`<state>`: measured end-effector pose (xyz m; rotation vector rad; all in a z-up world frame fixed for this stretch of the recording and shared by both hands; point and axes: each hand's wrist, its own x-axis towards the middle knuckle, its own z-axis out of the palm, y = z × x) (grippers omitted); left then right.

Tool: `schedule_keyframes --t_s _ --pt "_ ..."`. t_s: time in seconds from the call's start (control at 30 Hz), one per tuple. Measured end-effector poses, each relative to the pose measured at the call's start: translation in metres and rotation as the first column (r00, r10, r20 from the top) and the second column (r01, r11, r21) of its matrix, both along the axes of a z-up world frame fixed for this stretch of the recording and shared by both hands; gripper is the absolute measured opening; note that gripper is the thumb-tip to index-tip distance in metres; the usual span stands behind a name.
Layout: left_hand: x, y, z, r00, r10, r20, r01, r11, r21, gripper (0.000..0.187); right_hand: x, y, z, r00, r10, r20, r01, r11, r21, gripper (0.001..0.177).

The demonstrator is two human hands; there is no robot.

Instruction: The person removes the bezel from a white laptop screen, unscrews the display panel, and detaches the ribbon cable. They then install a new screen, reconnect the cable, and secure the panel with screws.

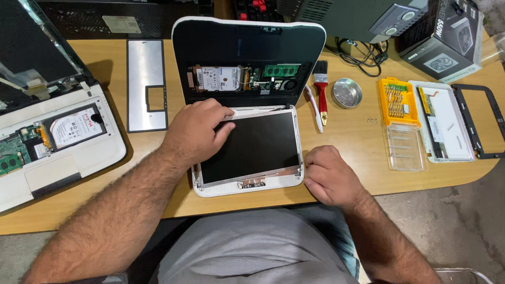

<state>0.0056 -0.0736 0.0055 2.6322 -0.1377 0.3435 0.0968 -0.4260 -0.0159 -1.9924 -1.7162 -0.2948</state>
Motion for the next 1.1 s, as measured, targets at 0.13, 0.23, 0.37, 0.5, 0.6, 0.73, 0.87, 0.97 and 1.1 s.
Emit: schedule_keyframes --t_s 0.13,0.23,0.37,0.5,0.6,0.73,0.87,0.97,1.1 --pt "0.003 0.004 0.002 0.999 0.003 -0.037 -0.007 0.994 -0.108 0.015 -0.002 -0.006 -0.009 0.992 -0.113 0.061 0.12 0.987 -0.112 0.016" --pt "0.002 0.006 0.006 0.997 0.016 -0.073 -0.031 0.975 -0.221 0.013 -0.01 -0.001 -0.002 0.986 -0.168 -0.009 0.167 0.984 -0.062 0.024" --pt "0.002 0.01 0.012 0.993 0.025 -0.118 -0.06 0.951 -0.304 0.013 -0.019 0.012 -0.004 0.981 -0.193 -0.004 0.193 0.979 0.063 0.033" --pt "0.001 0.01 0.019 0.992 0.053 -0.116 -0.099 0.892 -0.441 0.011 -0.026 0.035 0.005 0.977 -0.193 0.09 0.187 0.98 0.067 0.044" --pt "0.001 0.009 0.021 0.988 0.072 -0.138 -0.132 0.855 -0.502 0.011 -0.028 0.048 0.007 0.979 -0.166 0.116 0.158 0.984 0.082 0.046" --pt "0.002 0.01 0.021 0.981 0.087 -0.171 -0.169 0.816 -0.553 0.011 -0.034 0.056 0.012 0.971 -0.179 0.159 0.166 0.982 0.089 0.049" --pt "0.003 0.009 0.03 0.965 0.094 -0.243 -0.224 0.775 -0.591 0.012 -0.034 0.058 0.007 0.972 -0.179 0.152 0.153 0.974 0.168 0.045" --pt "0.002 0.005 0.043 0.964 0.052 -0.262 -0.219 0.716 -0.663 0.012 -0.033 0.056 0.003 0.97 -0.183 0.157 0.146 0.964 0.224 0.038" --pt "0.005 0.002 0.041 0.958 -0.053 -0.281 -0.219 0.496 -0.84 0.017 -0.03 0.056 0.002 0.939 -0.255 0.231 0.187 0.942 0.279 0.038"
